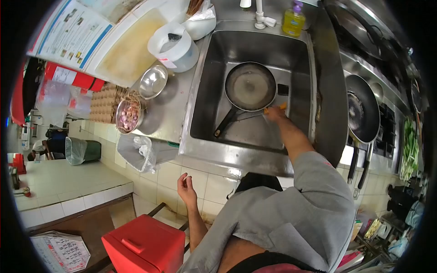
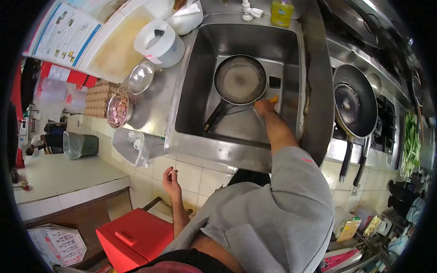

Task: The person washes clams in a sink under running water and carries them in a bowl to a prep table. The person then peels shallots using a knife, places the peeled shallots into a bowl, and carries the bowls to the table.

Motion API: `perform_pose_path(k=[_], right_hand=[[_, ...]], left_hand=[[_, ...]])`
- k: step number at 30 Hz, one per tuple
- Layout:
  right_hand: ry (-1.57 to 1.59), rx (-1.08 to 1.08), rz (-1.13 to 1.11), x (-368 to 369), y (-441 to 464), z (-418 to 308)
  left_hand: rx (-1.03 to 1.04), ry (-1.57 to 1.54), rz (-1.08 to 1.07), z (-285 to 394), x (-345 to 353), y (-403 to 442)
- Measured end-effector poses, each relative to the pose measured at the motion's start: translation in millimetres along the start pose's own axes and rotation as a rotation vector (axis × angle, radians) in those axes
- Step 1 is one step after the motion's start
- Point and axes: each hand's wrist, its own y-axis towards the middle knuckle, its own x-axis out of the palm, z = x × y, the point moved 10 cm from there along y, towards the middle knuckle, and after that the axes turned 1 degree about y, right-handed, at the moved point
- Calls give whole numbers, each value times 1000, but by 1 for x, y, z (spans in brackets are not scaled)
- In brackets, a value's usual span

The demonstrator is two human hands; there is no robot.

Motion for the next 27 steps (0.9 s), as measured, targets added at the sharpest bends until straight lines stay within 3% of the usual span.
perform_pose_path(k=[4,7,9,13,15,19,21,23,27], right_hand=[[-159,-12,5,17,10,14],[-289,-81,131,13,-4,6],[-247,-27,-57,22,-9,12],[-286,-13,-146,64,-15,28],[-81,-28,-298,105,-8,41],[-157,-167,-399,79,-19,17],[-164,-21,-478,8,-64,-5],[-347,-61,-304,-54,-101,-28],[-211,137,-170,-125,-164,-28]], left_hand=[[76,-16,8,56,26,17],[173,-38,-11,91,45,28],[212,-38,-43,115,60,36],[404,-25,-168,169,100,60],[446,26,-244,199,130,78],[751,107,-566,265,229,102],[868,168,-686,294,280,113],[1063,232,-755,320,329,121],[1442,324,-805,364,416,135]])
